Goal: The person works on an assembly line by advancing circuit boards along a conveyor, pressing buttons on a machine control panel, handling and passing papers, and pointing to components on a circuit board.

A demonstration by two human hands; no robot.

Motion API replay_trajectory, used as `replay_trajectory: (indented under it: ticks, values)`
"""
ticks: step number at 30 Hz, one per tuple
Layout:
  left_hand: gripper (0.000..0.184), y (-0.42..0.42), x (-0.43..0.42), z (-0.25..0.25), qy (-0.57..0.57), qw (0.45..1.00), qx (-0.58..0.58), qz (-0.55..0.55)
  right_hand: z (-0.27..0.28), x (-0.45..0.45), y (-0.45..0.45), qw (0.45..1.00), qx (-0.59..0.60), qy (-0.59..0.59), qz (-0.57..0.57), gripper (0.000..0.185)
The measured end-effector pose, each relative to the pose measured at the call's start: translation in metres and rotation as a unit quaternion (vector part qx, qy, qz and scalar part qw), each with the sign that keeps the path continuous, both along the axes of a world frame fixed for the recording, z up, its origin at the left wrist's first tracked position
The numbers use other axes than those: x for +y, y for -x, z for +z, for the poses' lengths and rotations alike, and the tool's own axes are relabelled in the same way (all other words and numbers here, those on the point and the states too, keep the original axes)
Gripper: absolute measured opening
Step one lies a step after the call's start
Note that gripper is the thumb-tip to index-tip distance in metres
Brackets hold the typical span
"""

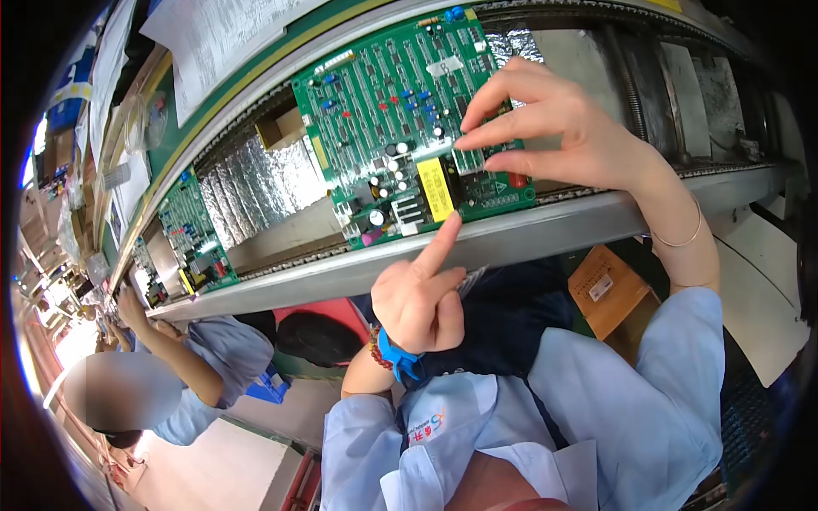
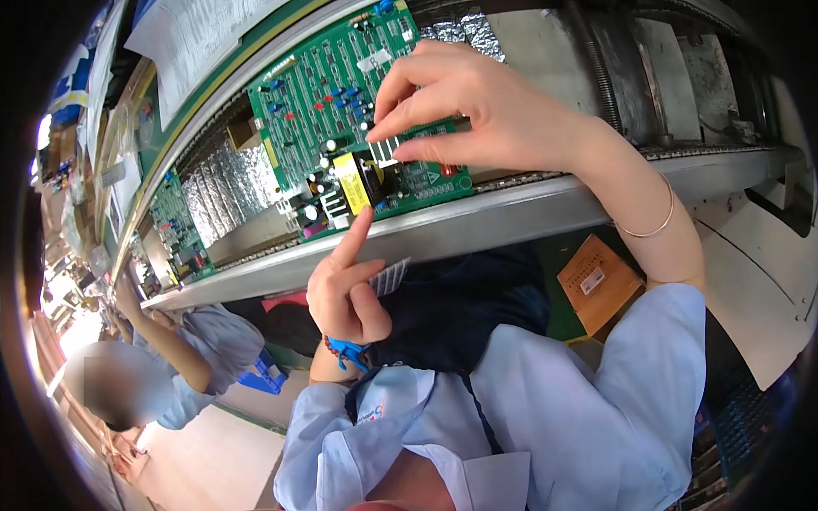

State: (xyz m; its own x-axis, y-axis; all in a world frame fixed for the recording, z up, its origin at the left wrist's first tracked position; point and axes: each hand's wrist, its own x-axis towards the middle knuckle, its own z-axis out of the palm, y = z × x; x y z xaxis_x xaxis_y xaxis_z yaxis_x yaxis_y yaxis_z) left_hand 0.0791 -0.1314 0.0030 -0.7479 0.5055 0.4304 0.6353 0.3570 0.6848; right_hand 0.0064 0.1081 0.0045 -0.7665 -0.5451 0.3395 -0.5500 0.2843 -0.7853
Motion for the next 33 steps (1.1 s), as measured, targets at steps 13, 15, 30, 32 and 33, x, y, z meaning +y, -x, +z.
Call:
replay_trajectory:
  ticks: [13, 15, 30, 32, 33]
  values:
    - [0.009, -0.022, 0.006, -0.011, -0.046, 0.997, 0.046, 0.043, 0.019, -0.008, -0.007, 0.997, -0.004, -0.064, -0.047, 0.018]
    - [0.008, -0.026, 0.007, -0.012, -0.050, 0.996, 0.054, 0.053, 0.019, -0.009, -0.010, 0.996, 0.005, -0.073, -0.053, 0.020]
    - [0.020, -0.045, 0.008, -0.012, -0.005, 0.999, 0.039, 0.038, 0.014, -0.009, -0.017, 0.997, 0.005, -0.070, -0.042, 0.017]
    - [0.019, -0.047, 0.007, -0.013, -0.015, 0.999, 0.042, 0.029, 0.012, -0.008, -0.016, 0.996, 0.008, -0.074, -0.039, 0.017]
    - [0.019, -0.047, 0.007, -0.012, -0.015, 0.999, 0.041, 0.029, 0.012, -0.008, -0.016, 0.996, 0.013, -0.078, -0.037, 0.017]
